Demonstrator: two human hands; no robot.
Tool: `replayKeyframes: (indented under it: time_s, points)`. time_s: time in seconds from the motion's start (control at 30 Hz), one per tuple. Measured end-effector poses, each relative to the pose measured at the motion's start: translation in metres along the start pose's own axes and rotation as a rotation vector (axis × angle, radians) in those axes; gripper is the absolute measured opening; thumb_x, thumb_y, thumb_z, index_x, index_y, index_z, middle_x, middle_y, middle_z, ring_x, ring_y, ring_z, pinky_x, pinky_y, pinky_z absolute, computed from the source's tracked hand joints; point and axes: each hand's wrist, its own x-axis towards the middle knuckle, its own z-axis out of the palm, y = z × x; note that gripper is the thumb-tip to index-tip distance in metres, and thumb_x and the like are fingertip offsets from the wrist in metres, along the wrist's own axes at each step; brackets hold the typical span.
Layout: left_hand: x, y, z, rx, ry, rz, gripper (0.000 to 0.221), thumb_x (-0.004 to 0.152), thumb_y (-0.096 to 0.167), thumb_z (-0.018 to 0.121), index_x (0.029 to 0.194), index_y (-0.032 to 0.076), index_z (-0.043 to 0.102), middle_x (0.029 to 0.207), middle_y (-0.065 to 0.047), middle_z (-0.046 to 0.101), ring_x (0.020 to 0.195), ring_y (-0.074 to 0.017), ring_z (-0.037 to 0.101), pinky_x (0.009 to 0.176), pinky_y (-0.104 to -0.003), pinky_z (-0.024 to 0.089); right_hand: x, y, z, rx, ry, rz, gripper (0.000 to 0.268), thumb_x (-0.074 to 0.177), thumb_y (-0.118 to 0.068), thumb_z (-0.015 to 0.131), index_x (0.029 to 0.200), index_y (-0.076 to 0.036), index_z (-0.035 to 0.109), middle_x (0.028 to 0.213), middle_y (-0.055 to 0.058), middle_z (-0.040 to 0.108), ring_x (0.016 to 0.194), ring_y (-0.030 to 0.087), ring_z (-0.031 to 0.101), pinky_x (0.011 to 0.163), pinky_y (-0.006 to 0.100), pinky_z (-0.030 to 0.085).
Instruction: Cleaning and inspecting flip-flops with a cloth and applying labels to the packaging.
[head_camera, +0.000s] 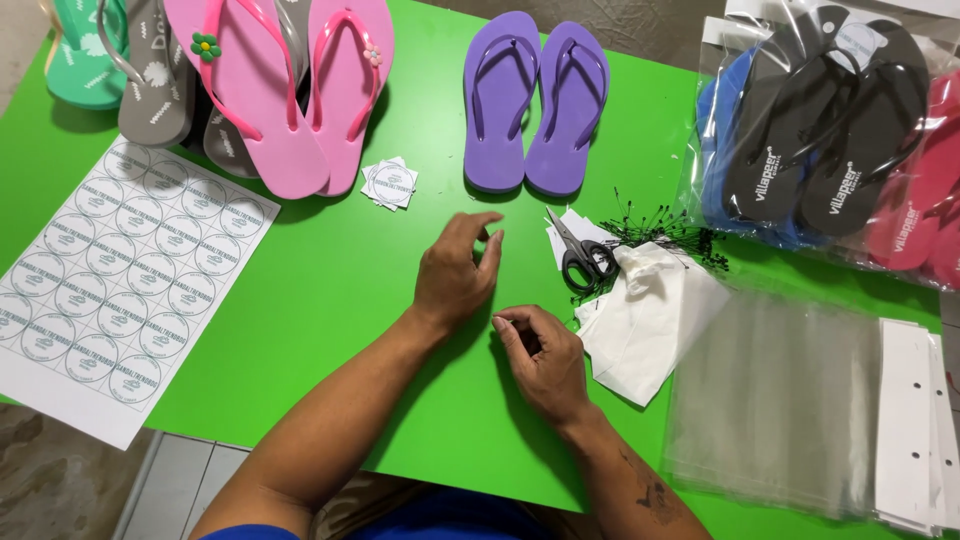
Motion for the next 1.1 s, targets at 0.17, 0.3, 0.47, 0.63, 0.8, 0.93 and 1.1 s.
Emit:
replayKeyframes:
  time_s: [0.17, 0.3, 0.47, 0.63, 0.8, 0.93, 1.1]
  points:
    - [0.026, 0.013, -0.012, 0.236, 0.022, -0.07, 0.05, 0.101, 0.023, 0.066, 0.143, 0.005, 0.046, 0.118, -0.016, 0.048, 0.103, -0.0429, 0.066, 0.069, -0.062, 0.063, 0.0, -0.003, -0.001, 0.0, -0.002, -0.019, 0.011, 0.097, -0.021, 0.072, 0.096, -0.012, 0.078, 0.061, 0.009, 0.066, 0.056, 0.027, 0.064, 0.05, 0.037, 0.051]
    - [0.04, 0.0, 0.007, 0.374, 0.053, -0.051, 0.063, 0.098, 0.044, 0.069, 0.144, 0.007, 0.046, 0.13, -0.018, 0.045, 0.108, -0.0388, 0.065, 0.061, -0.057, 0.064, 0.001, -0.01, -0.004, 0.021, -0.019, -0.027, 0.013, 0.099, -0.02, 0.07, 0.097, -0.01, 0.078, 0.06, 0.01, 0.066, 0.054, 0.025, 0.062, 0.05, 0.037, 0.05]
    - [0.058, 0.012, 0.018, 0.648, 0.15, -0.061, 0.087, 0.094, 0.076, 0.053, 0.141, 0.003, 0.047, 0.115, -0.016, 0.051, 0.089, -0.0287, 0.065, 0.05, -0.047, 0.062, -0.001, -0.008, -0.005, 0.01, -0.011, -0.05, 0.01, 0.096, -0.02, 0.073, 0.097, -0.011, 0.078, 0.06, 0.011, 0.066, 0.054, 0.028, 0.063, 0.051, 0.037, 0.051]
    - [0.066, 0.001, 0.036, 0.767, 0.157, -0.148, 0.106, 0.085, 0.088, 0.047, 0.145, 0.001, 0.041, 0.103, -0.01, 0.048, 0.082, -0.0268, 0.062, 0.05, -0.046, 0.06, 0.0, -0.008, -0.007, 0.011, -0.019, -0.041, 0.011, 0.098, -0.02, 0.072, 0.097, -0.011, 0.078, 0.06, 0.011, 0.066, 0.054, 0.027, 0.063, 0.052, 0.037, 0.052]
    - [0.065, -0.003, 0.042, 0.788, 0.164, -0.144, 0.103, 0.088, 0.08, 0.054, 0.15, 0.001, 0.036, 0.103, -0.01, 0.048, 0.082, -0.0264, 0.061, 0.051, -0.046, 0.06, -0.001, -0.002, -0.007, 0.008, -0.028, -0.019, 0.01, 0.097, -0.021, 0.072, 0.097, -0.013, 0.078, 0.06, 0.01, 0.066, 0.055, 0.027, 0.064, 0.053, 0.036, 0.053]
    - [0.062, -0.007, 0.044, 0.727, 0.244, -0.168, 0.094, 0.097, 0.068, 0.05, 0.155, -0.002, 0.028, 0.104, -0.012, 0.046, 0.084, -0.0303, 0.061, 0.053, -0.05, 0.06, -0.001, 0.001, -0.008, 0.026, -0.038, -0.011, 0.01, 0.098, -0.02, 0.071, 0.097, -0.012, 0.078, 0.06, 0.01, 0.066, 0.054, 0.026, 0.064, 0.052, 0.036, 0.053]
    - [0.047, -0.01, 0.026, 0.408, 0.225, -0.183, 0.093, 0.101, 0.062, 0.051, 0.161, -0.001, 0.015, 0.112, -0.017, 0.045, 0.093, -0.0404, 0.062, 0.062, -0.058, 0.059, -0.003, 0.006, -0.009, 0.022, -0.034, 0.012, 0.011, 0.098, -0.024, 0.071, 0.097, -0.016, 0.078, 0.062, 0.008, 0.068, 0.056, 0.024, 0.064, 0.052, 0.034, 0.053]
